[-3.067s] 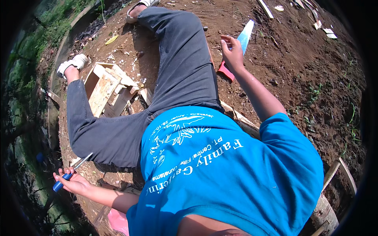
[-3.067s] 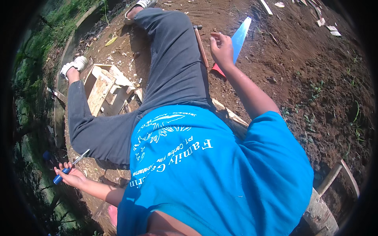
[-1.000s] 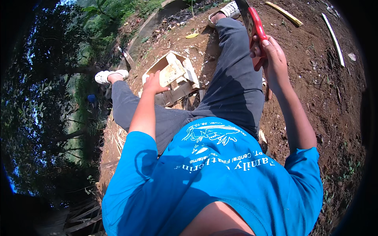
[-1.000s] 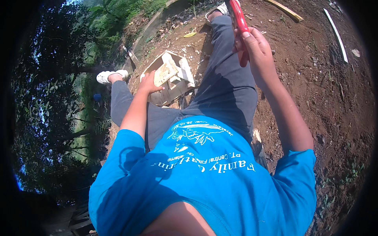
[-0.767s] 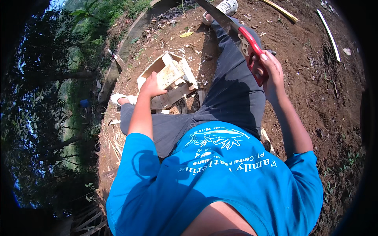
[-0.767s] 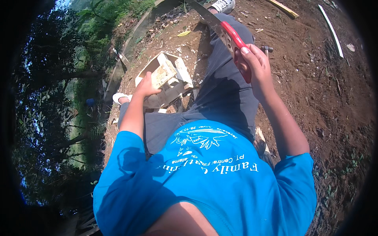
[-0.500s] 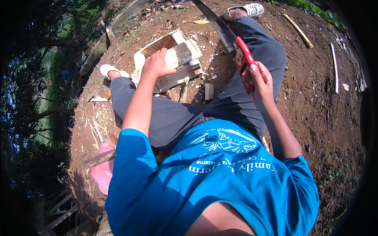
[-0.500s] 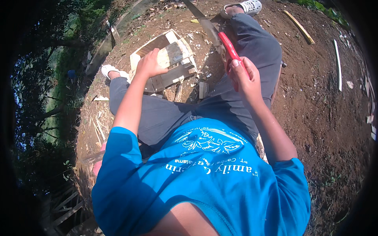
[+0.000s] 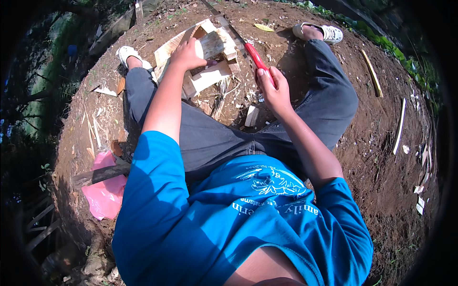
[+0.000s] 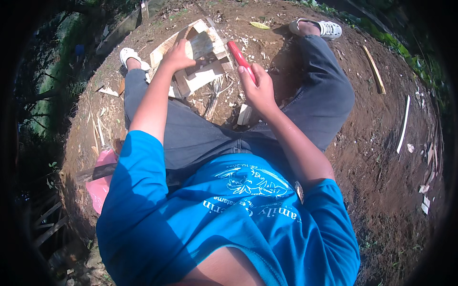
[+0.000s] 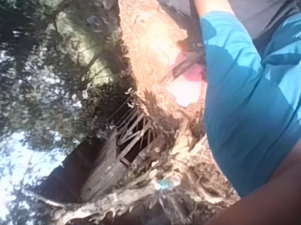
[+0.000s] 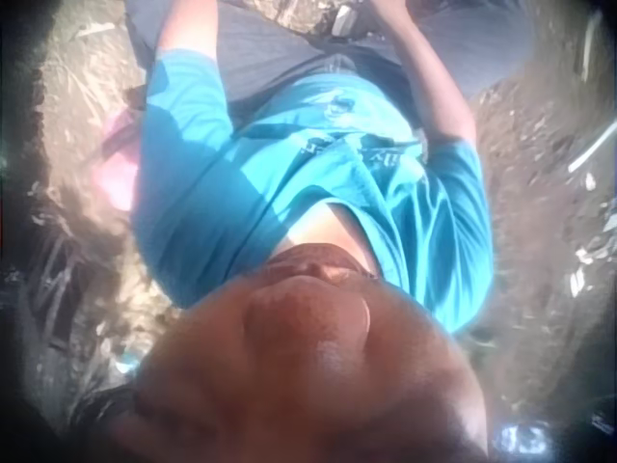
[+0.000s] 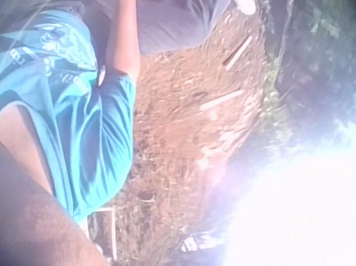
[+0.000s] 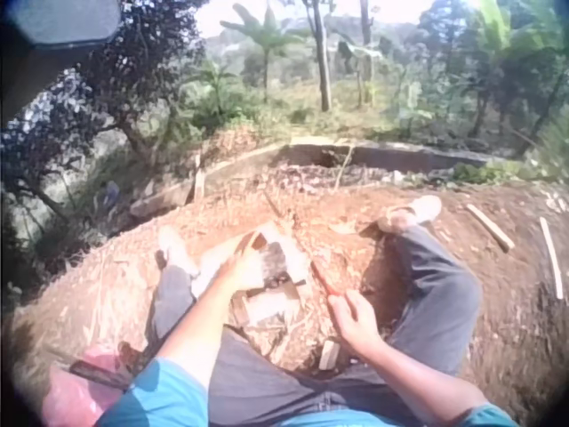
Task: The person chisels a piece of wood using a hammer and a blue-handled chisel, then uses a saw to cut another piece of wood.
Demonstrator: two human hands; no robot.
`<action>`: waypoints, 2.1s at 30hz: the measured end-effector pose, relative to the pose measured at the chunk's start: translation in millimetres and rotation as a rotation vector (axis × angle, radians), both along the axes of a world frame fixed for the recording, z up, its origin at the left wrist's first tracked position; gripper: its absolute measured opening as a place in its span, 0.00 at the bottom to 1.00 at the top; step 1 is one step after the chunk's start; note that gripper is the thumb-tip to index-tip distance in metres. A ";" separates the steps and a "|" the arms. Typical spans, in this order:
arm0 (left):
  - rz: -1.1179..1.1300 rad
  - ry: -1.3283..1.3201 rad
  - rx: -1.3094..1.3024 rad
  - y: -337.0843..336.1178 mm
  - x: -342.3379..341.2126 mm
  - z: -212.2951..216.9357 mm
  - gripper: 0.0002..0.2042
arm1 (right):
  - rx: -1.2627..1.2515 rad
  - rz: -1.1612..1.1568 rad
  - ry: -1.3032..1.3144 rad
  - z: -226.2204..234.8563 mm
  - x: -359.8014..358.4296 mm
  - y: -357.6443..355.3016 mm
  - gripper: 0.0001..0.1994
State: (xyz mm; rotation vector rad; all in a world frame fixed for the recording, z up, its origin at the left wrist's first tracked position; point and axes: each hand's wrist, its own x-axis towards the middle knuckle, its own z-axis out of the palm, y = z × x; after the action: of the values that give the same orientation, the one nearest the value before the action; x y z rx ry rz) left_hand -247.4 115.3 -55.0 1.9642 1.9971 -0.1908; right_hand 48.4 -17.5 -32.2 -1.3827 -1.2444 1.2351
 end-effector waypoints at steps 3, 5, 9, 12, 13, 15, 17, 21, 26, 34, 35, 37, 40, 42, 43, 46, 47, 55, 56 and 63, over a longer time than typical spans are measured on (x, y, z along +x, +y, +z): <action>0.080 -0.102 -0.016 12.4 1.5 -9.3 0.59 | -0.003 -0.012 -0.014 -5.2 -7.2 5.7 0.20; 0.189 -0.144 -0.058 25.6 4.3 -12.0 0.58 | -0.019 0.000 -0.039 1.3 -10.1 5.5 0.20; 0.346 -0.102 -0.119 42.9 17.4 -15.5 0.52 | 0.022 0.003 -0.073 5.3 -9.3 3.7 0.19; 0.392 -0.031 -0.076 49.3 19.5 -23.0 0.44 | 0.018 0.010 -0.057 10.4 -7.3 4.9 0.18; 0.406 -0.019 -0.053 51.8 18.2 -26.5 0.43 | 0.020 0.011 -0.048 13.6 -7.1 5.5 0.18; 0.397 -0.028 -0.036 54.8 25.0 -25.0 0.37 | -0.001 -0.009 -0.016 7.0 -4.8 8.6 0.19; 0.423 -0.029 -0.013 54.9 37.8 -25.7 0.34 | 0.019 0.020 -0.065 5.1 -1.7 15.9 0.19; 0.435 0.021 0.068 40.2 53.2 -21.3 0.28 | 0.009 0.048 -0.069 1.4 -4.3 26.2 0.20; 0.407 0.049 0.123 40.3 50.2 -24.5 0.27 | 0.026 0.069 -0.161 -0.1 -7.9 27.1 0.20; 0.472 -0.020 0.087 48.4 48.9 -25.2 0.30 | -0.090 0.145 -0.150 26.7 42.8 -51.5 0.15; 0.467 -0.024 0.095 46.7 47.5 -27.1 0.30 | -0.088 0.157 -0.141 31.5 55.4 -65.0 0.14; 0.477 -0.019 0.088 45.3 42.3 -30.7 0.28 | -0.142 0.189 -0.135 47.8 68.5 -79.5 0.12; 0.421 0.005 0.082 39.7 40.4 -29.9 0.27 | -0.049 0.191 -0.132 44.7 57.3 -61.4 0.14; 0.357 0.008 0.091 31.9 55.3 -31.7 0.27 | -0.083 0.100 -0.103 14.0 30.6 -7.8 0.16; 0.328 0.013 0.114 35.4 58.3 -28.2 0.27 | -0.036 0.082 -0.130 0.5 11.8 26.5 0.17; 0.331 0.045 0.124 47.5 44.4 -28.9 0.26 | 0.018 0.028 -0.199 -0.4 -41.3 65.8 0.19; 0.358 0.048 0.100 49.0 45.4 -27.7 0.26 | 0.029 0.025 -0.177 -4.2 -39.8 64.9 0.18; 0.513 -0.065 0.081 39.8 67.4 13.1 0.26 | -0.106 0.105 -0.119 23.3 63.9 -72.6 0.12; 0.506 -0.066 0.061 37.6 65.5 14.1 0.26 | -0.175 0.134 -0.144 37.5 77.4 -87.3 0.11; 0.320 0.080 0.076 45.7 48.7 -38.2 0.28 | -0.069 0.066 -0.008 -11.6 8.3 16.4 0.17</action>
State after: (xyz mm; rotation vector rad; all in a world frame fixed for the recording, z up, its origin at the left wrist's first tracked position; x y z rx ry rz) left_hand -198.7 161.0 -93.2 1.6713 2.3673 -0.1184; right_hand 56.6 -1.1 -43.8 -1.4072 -1.2725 1.3298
